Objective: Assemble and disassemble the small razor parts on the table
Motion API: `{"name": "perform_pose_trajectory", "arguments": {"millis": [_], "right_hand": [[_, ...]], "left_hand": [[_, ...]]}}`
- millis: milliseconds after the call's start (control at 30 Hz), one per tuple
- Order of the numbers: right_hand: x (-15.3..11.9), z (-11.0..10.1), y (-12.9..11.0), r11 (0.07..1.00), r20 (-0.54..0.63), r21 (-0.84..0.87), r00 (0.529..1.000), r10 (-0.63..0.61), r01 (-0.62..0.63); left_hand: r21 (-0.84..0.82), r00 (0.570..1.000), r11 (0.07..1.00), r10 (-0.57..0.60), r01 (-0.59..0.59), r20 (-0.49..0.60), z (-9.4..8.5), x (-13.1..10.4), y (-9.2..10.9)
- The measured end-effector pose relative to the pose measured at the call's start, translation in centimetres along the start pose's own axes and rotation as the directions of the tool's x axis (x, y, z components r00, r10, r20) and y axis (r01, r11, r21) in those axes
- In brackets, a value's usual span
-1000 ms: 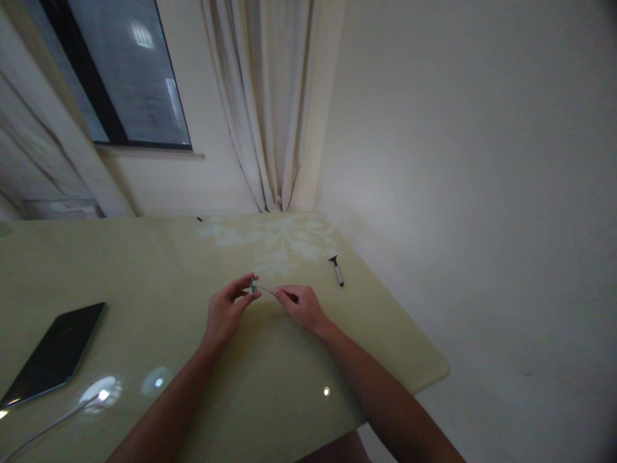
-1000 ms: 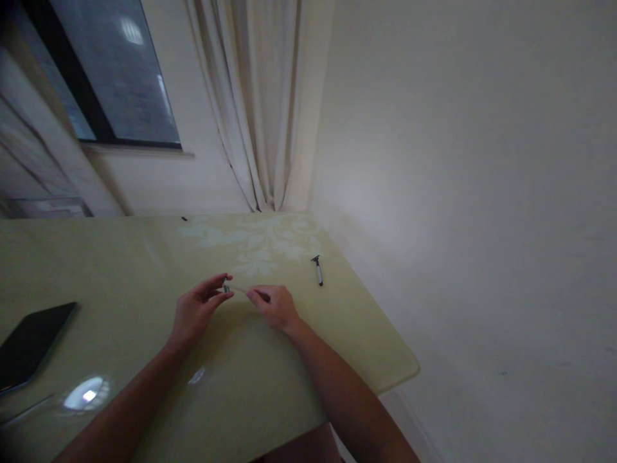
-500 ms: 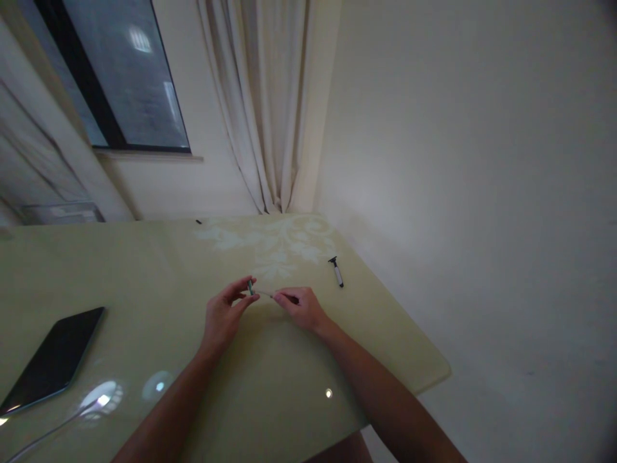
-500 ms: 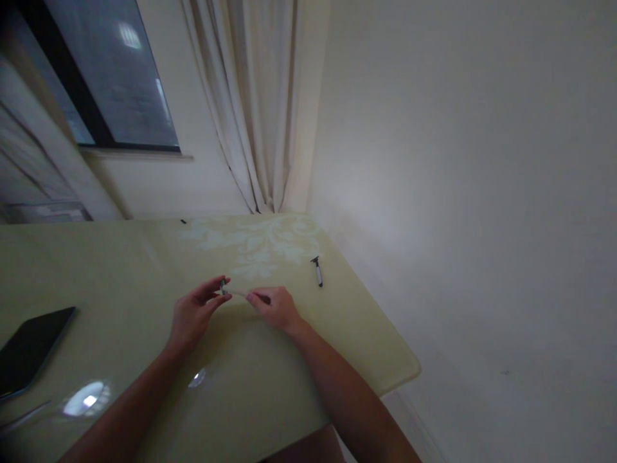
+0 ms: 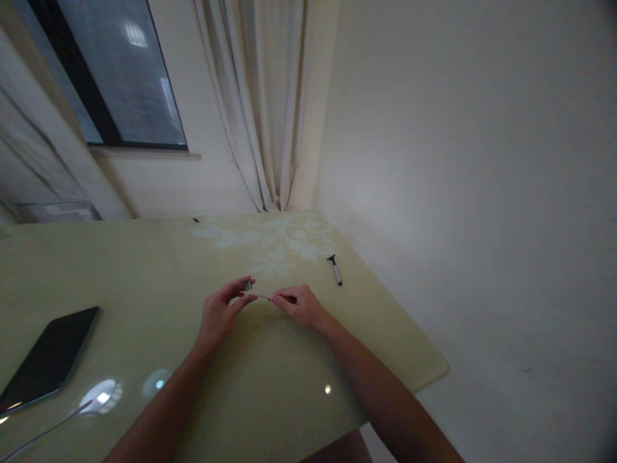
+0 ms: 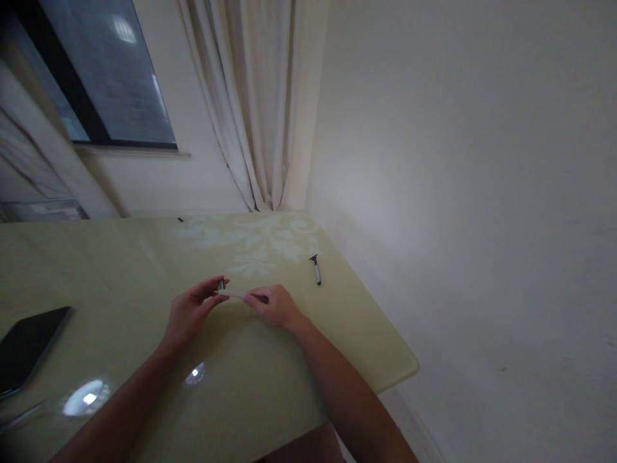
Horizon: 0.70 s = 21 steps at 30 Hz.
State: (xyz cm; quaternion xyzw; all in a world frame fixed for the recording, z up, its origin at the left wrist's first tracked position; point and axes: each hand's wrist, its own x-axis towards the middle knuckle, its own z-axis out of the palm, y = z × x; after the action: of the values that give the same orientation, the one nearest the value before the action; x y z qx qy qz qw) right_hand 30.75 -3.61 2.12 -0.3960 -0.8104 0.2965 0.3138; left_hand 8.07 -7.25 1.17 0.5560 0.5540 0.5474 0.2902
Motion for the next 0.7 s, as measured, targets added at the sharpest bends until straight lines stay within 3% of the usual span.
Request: {"name": "perform_pose_trajectory", "arguments": {"millis": [133, 300, 400, 700], "right_hand": [[0.02, -0.08, 0.05, 0.999, -0.049, -0.03, 0.999, 0.017, -0.018], [0.05, 0.15, 0.1, 1.0, -0.005, -0.016, 1.0, 0.008, -0.008], [0.09, 0.24, 0.09, 0.998, -0.067, -0.029, 0.996, 0.053, -0.055], [0.13, -0.01, -0.26, 0.999, -0.051, -0.038, 0.999, 0.015, -0.017]], "left_hand": [[0.021, 1.0, 1.0, -0.016, 0.016, 0.004, -0.04, -0.04, -0.01], [0.004, 1.0, 1.0, -0.003, 0.003, 0.002, -0.09, 0.04, -0.29], [-0.006, 1.0, 1.0, -0.008, 0.008, -0.005, -0.15, 0.15, -0.57], [-0.002, 1.0, 1.0, 0.001, -0.001, 0.007, -0.04, 0.05, -0.61]]}}
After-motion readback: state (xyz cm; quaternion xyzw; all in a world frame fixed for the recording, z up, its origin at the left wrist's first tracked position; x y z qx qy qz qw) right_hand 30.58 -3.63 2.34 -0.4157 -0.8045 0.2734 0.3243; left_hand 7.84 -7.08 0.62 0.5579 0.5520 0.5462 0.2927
